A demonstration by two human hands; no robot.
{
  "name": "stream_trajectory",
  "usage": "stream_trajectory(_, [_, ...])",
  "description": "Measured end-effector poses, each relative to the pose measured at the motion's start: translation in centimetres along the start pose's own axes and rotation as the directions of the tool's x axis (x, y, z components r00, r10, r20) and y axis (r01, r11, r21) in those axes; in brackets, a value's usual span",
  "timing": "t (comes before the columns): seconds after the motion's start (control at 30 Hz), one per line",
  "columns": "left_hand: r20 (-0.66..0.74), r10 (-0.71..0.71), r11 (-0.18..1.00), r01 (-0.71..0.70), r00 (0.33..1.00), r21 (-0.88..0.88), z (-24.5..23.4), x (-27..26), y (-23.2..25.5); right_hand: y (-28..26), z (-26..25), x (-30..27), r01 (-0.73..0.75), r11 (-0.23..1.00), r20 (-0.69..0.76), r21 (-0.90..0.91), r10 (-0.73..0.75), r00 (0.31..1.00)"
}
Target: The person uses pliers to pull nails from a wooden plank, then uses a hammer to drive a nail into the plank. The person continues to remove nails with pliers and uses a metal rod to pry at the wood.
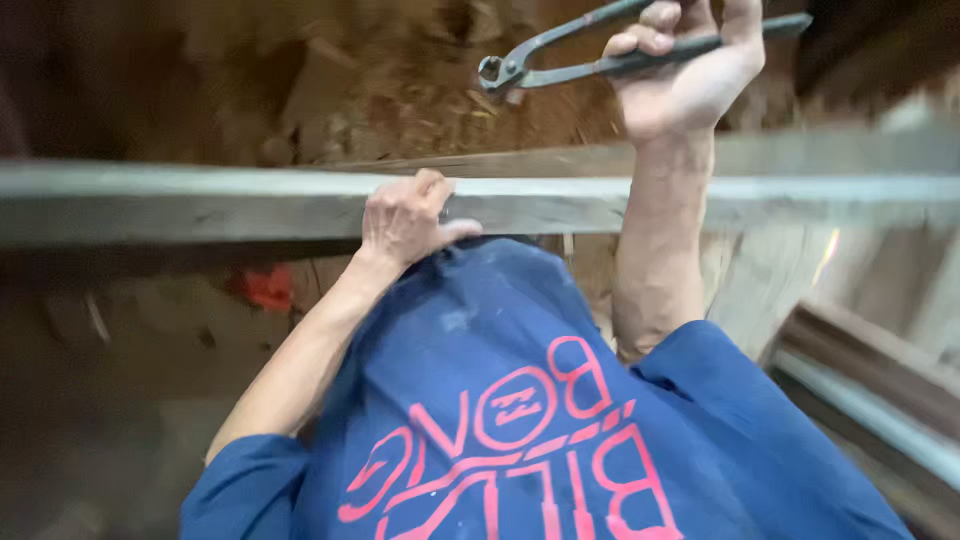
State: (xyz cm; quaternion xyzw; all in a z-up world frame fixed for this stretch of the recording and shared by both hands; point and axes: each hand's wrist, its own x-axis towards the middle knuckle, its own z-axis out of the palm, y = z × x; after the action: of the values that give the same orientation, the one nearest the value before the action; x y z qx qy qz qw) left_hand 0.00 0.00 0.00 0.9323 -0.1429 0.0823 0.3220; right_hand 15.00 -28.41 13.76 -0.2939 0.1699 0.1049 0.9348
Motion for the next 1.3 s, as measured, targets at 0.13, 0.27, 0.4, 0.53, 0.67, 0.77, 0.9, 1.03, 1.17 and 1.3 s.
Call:
stream_trajectory(0.13, [0.309,0.126,0.987,-0.151,0.943,0.059,6.0,4.5,5.5,-9.1,-11.5,-3.3,0.228,0.965,-0.174,0.131,-0.204,0.963])
stream_trajectory(0.27, [0.460,0.171,0.965,-0.241,0.871,0.099,11.3,7.9,10.7,-13.0,-21.3,-9.1,0.509,0.838,-0.428,0.198,-0.393,0.814])
stream_trajectory(0.4, [0.537,0.211,0.940,-0.319,0.817,0.116,15.9,11.6,16.2,-12.5,-28.1,-10.3,0.677,0.706,-0.723,0.208,-0.356,0.592])
stream_trajectory(0.53, [0.629,0.198,0.921,-0.362,0.752,0.143,18.4,14.7,19.9,-9.3,-31.4,-9.5,0.694,0.656,-0.777,0.298,-0.256,0.575])
stream_trajectory(0.67, [0.719,0.096,0.899,-0.370,0.688,0.234,19.8,16.3,21.8,-7.0,-32.0,-7.5,0.465,0.882,-0.912,-0.077,-0.251,0.325])
stream_trajectory(0.77, [0.734,0.073,0.885,-0.384,0.675,0.265,21.2,17.3,23.1,-7.0,-30.4,-5.8,0.322,0.878,-0.867,-0.354,-0.437,0.240])
stream_trajectory(0.9, [0.734,0.123,0.869,-0.430,0.668,0.246,21.2,17.8,24.0,-8.6,-28.0,-5.7,0.104,0.911,-0.896,-0.399,-0.411,0.167])
stream_trajectory(1.03, [0.811,0.035,0.877,-0.406,0.584,0.255,21.2,19.2,25.1,-10.6,-26.6,-5.9,-0.141,0.889,-0.898,-0.436,-0.420,0.129])
stream_trajectory(1.17, [0.859,-0.044,0.870,-0.403,0.510,0.285,20.8,20.0,25.9,-11.8,-25.6,-5.0,-0.262,0.841,-0.881,-0.473,-0.449,0.148])
stream_trajectory(1.3, [0.848,-0.056,0.881,-0.374,0.527,0.291,20.4,19.9,26.8,-12.7,-24.3,-4.4,-0.245,0.851,-0.886,-0.464,-0.443,0.140])
